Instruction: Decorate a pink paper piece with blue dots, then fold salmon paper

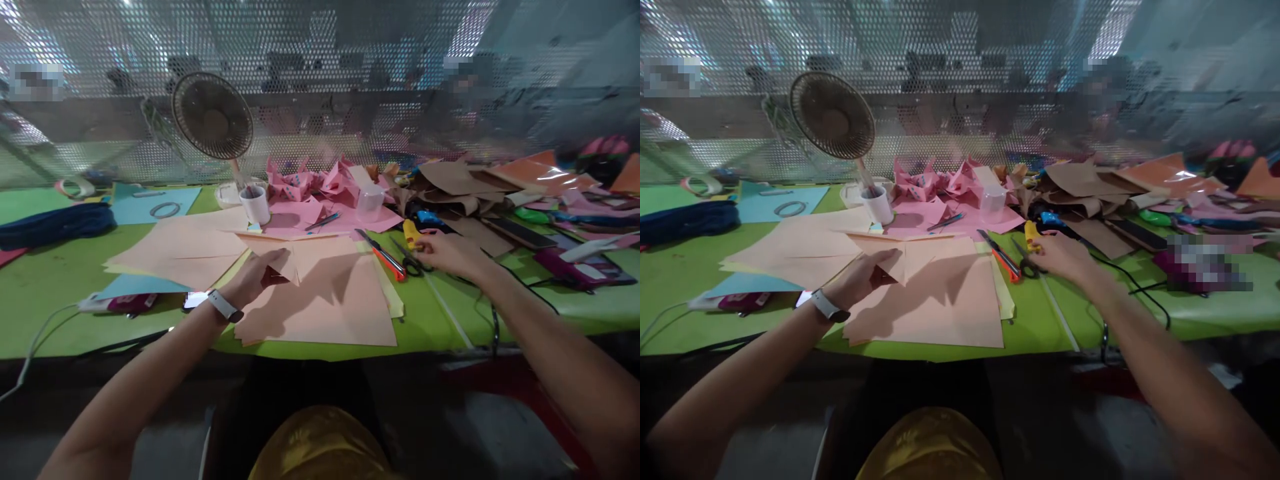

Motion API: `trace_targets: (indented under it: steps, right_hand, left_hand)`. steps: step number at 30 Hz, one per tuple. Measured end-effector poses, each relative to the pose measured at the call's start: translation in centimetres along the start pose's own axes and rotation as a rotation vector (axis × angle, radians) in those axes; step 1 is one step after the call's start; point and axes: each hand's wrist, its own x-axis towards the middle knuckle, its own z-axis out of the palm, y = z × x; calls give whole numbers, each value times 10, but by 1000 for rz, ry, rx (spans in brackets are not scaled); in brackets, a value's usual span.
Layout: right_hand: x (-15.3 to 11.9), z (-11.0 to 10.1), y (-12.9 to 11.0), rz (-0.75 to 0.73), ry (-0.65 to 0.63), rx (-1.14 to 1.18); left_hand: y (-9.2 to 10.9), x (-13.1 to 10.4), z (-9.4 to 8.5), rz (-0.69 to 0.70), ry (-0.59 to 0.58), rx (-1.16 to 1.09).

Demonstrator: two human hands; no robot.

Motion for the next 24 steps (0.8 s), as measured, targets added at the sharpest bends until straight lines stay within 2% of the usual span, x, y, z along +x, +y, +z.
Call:
trace_targets:
  steps: [1, 2, 4, 6, 8, 10, 12, 14, 15, 16, 18, 19, 21, 23, 24]
  right_hand:
    - [-8, 0, -15, -29, 44, -14]
    - [-16, 2, -34, -137, 144, -20]
    - [-33, 12, -74, -447, 287, -20]
    - [-44, 27, -109, -746, 378, -76]
    - [-47, 42, -133, -895, 452, -116]
    - [-42, 53, -143, -988, 450, -128]
    - [-34, 60, -143, -1025, 415, -132]
    - [-28, 66, -137, -1022, 370, -117]
    - [-26, 68, -134, -1013, 334, -93]
    - [-26, 70, -131, -1005, 290, -56]
    - [-25, 74, -127, -966, 189, 44]
    - [-25, 75, -126, -935, 134, 103]
    - [-23, 76, -126, -856, 26, 233]
    - [-18, 73, -129, -754, -71, 363]
    - [-16, 71, -131, -697, -112, 421]
  left_hand:
    - [-3, -3, 1, -21, -4, -19]
    - [-6, -5, 4, -42, -8, -37]
    - [-12, -10, 9, -96, -28, -56]
    - [-19, -14, 14, -155, -77, -56]
    - [-24, -17, 16, -196, -133, -53]
    - [-27, -22, 14, -234, -167, -36]
    - [-25, -29, 10, -339, -232, 42]
    - [-18, -38, 4, -452, -358, 209]
    - [-12, -42, 1, -439, -407, 340]
    - [-6, -46, -1, -339, -429, 481]
    - [5, -47, -4, 18, -434, 713]
    - [9, -45, -4, 222, -375, 821]
    - [11, -33, -4, 539, -286, 1092]
    - [7, -18, -1, 745, -232, 1337]
    - [4, -10, 1, 779, -215, 1443]
